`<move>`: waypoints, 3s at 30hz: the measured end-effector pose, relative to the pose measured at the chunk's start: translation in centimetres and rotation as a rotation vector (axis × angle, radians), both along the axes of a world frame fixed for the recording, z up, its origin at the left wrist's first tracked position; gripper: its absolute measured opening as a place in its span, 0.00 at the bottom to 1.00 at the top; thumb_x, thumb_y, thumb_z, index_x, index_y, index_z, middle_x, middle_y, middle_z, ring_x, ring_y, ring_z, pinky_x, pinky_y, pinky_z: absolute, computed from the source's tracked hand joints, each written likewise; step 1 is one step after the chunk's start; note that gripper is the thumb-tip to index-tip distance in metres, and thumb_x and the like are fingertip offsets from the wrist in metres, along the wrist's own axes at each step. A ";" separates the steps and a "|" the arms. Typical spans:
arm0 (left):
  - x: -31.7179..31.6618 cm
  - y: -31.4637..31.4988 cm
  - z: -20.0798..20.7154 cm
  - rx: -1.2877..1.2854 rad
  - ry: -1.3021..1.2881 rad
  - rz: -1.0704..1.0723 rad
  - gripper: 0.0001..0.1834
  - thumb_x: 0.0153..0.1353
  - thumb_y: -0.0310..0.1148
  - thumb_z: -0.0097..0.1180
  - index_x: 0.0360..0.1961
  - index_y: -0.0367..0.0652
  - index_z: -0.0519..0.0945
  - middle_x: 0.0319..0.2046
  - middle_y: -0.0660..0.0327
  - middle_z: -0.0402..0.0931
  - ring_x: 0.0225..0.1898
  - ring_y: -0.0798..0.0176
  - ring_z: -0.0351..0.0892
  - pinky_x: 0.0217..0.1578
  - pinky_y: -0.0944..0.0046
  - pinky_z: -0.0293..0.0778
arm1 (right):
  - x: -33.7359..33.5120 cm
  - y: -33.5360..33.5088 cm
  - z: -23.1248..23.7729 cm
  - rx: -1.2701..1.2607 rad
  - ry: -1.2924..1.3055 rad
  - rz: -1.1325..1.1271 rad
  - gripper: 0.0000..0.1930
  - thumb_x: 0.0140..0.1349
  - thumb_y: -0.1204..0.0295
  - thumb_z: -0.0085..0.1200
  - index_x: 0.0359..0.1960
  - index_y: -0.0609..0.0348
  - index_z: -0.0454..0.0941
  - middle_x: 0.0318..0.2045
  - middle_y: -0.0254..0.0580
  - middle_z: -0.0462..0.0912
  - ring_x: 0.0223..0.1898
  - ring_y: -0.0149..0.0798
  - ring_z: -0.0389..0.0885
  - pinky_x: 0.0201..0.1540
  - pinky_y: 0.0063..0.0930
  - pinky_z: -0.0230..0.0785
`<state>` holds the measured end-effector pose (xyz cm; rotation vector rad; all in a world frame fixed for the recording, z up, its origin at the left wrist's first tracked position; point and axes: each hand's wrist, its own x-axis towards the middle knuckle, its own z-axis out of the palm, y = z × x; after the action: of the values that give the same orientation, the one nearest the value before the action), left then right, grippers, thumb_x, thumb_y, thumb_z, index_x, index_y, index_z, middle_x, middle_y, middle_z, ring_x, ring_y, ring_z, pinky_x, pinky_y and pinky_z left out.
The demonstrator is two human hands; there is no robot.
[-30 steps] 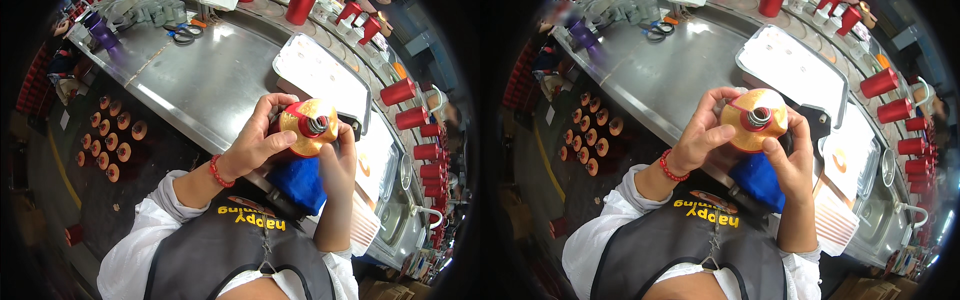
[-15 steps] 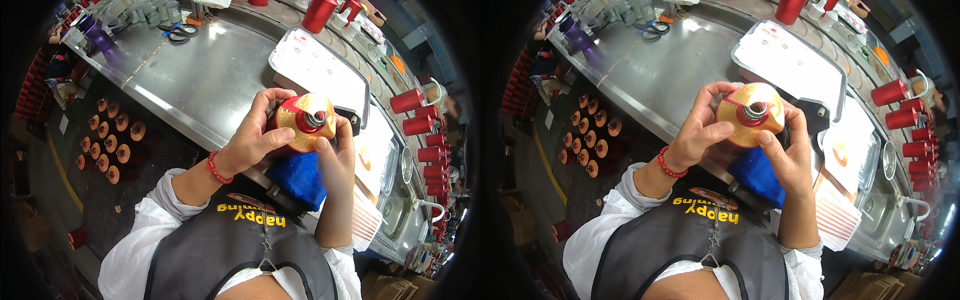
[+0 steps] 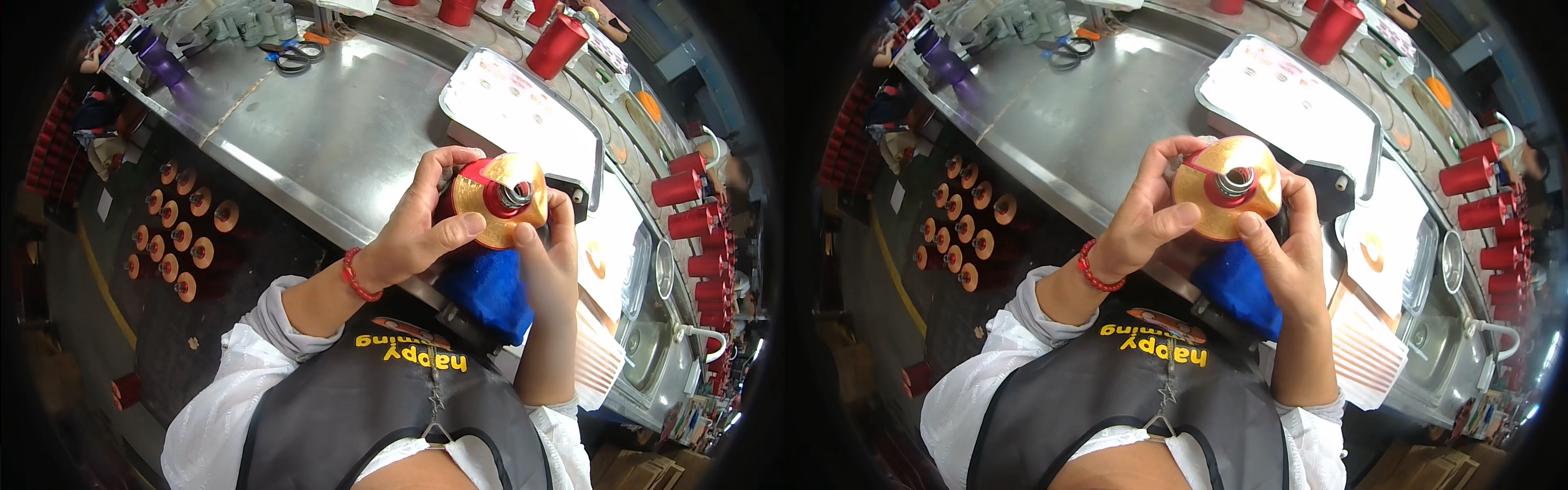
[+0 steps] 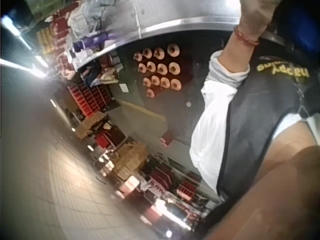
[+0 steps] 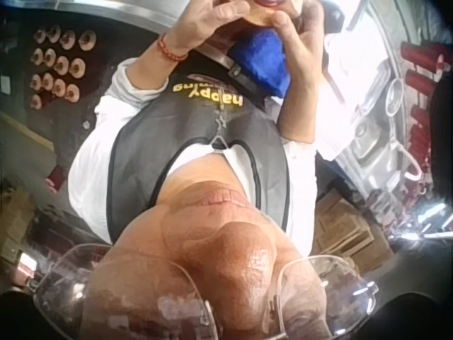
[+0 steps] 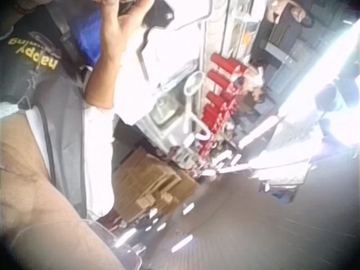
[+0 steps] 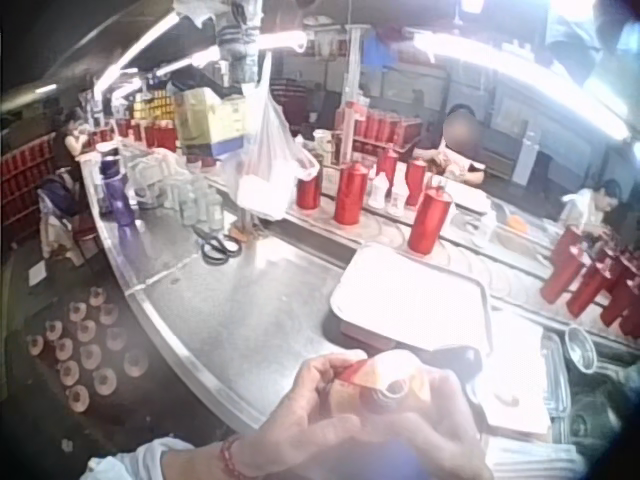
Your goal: The person picks up a red cylindrical can, wipes its surface with a green abrasive pad, and rotates it to clean different sides. They then flip the can to clean the top rim and neck area, using the pad and a blue cloth. The person repeats this process on a second can, wiping the body and top, then places the finished can on a nearby tray.
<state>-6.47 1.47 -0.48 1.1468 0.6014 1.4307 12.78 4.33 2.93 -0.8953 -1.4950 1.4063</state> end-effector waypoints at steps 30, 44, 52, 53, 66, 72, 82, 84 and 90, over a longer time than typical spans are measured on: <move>-1.4 1.7 2.5 -0.296 -0.114 -0.131 0.34 0.58 0.29 0.58 0.64 0.39 0.59 0.58 0.56 0.68 0.61 0.62 0.71 0.64 0.60 0.65 | -0.2 1.4 -0.2 -0.098 0.053 0.051 0.26 0.63 0.64 0.65 0.56 0.61 0.66 0.55 0.42 0.73 0.59 0.33 0.68 0.65 0.30 0.58; -0.9 2.6 -0.8 -0.031 0.001 0.272 0.19 0.75 0.40 0.48 0.57 0.37 0.68 0.52 0.56 0.70 0.56 0.66 0.71 0.58 0.63 0.67 | -1.2 1.7 -1.5 -0.065 0.032 0.016 0.25 0.63 0.65 0.63 0.56 0.60 0.67 0.54 0.41 0.73 0.59 0.34 0.68 0.67 0.32 0.54; 0.7 0.0 -3.9 0.644 0.683 0.659 0.28 0.61 0.25 0.64 0.60 0.49 0.67 0.61 0.34 0.62 0.67 0.29 0.60 0.64 0.40 0.65 | -2.3 1.0 -2.1 0.023 0.023 -0.099 0.23 0.65 0.67 0.61 0.57 0.61 0.66 0.54 0.40 0.74 0.57 0.32 0.69 0.64 0.29 0.59; -0.1 1.2 -4.3 0.688 0.662 0.638 0.28 0.61 0.25 0.64 0.60 0.48 0.66 0.61 0.34 0.62 0.66 0.29 0.62 0.64 0.40 0.65 | -2.8 0.6 -2.3 0.071 0.004 -0.154 0.23 0.66 0.68 0.61 0.57 0.61 0.66 0.53 0.40 0.74 0.56 0.31 0.70 0.63 0.29 0.60; -1.0 1.1 -3.2 0.603 0.593 0.577 0.23 0.57 0.13 0.55 0.51 0.46 0.69 0.62 0.34 0.62 0.68 0.29 0.58 0.66 0.39 0.60 | -2.9 2.0 -1.9 0.241 -0.124 -0.112 0.26 0.62 0.61 0.66 0.53 0.63 0.68 0.51 0.40 0.73 0.56 0.34 0.68 0.63 0.31 0.59; -0.2 1.1 -4.0 0.649 0.691 0.693 0.25 0.58 0.14 0.55 0.54 0.46 0.66 0.62 0.33 0.59 0.67 0.29 0.60 0.64 0.39 0.64 | -2.9 2.9 -2.5 0.010 0.142 -0.093 0.12 0.68 0.67 0.61 0.36 0.59 0.72 0.54 0.43 0.77 0.53 0.31 0.71 0.62 0.28 0.61; 1.7 -0.1 -2.0 0.626 0.797 0.722 0.28 0.58 0.16 0.58 0.56 0.52 0.65 0.60 0.35 0.62 0.62 0.30 0.66 0.66 0.38 0.63 | -2.8 2.6 -2.5 0.122 0.087 -0.150 0.08 0.69 0.71 0.58 0.40 0.61 0.73 0.48 0.39 0.77 0.49 0.28 0.71 0.57 0.24 0.62; -0.2 0.8 -2.1 0.663 0.750 0.604 0.25 0.59 0.16 0.58 0.54 0.48 0.66 0.57 0.40 0.68 0.62 0.29 0.66 0.67 0.36 0.61 | -3.1 1.9 -2.2 0.097 0.101 -0.184 0.09 0.69 0.71 0.57 0.44 0.62 0.74 0.47 0.38 0.76 0.49 0.28 0.71 0.56 0.23 0.62; 2.2 -0.1 -2.3 0.633 0.804 0.752 0.28 0.58 0.13 0.58 0.55 0.51 0.67 0.59 0.38 0.65 0.65 0.26 0.61 0.67 0.34 0.59 | -2.5 1.7 -1.6 0.167 -0.062 -0.128 0.13 0.68 0.70 0.58 0.50 0.64 0.74 0.47 0.38 0.74 0.48 0.31 0.71 0.55 0.25 0.63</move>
<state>-4.28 1.33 -2.81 2.1957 1.2897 1.8273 10.23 6.00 1.32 -0.9200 -1.5485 1.1534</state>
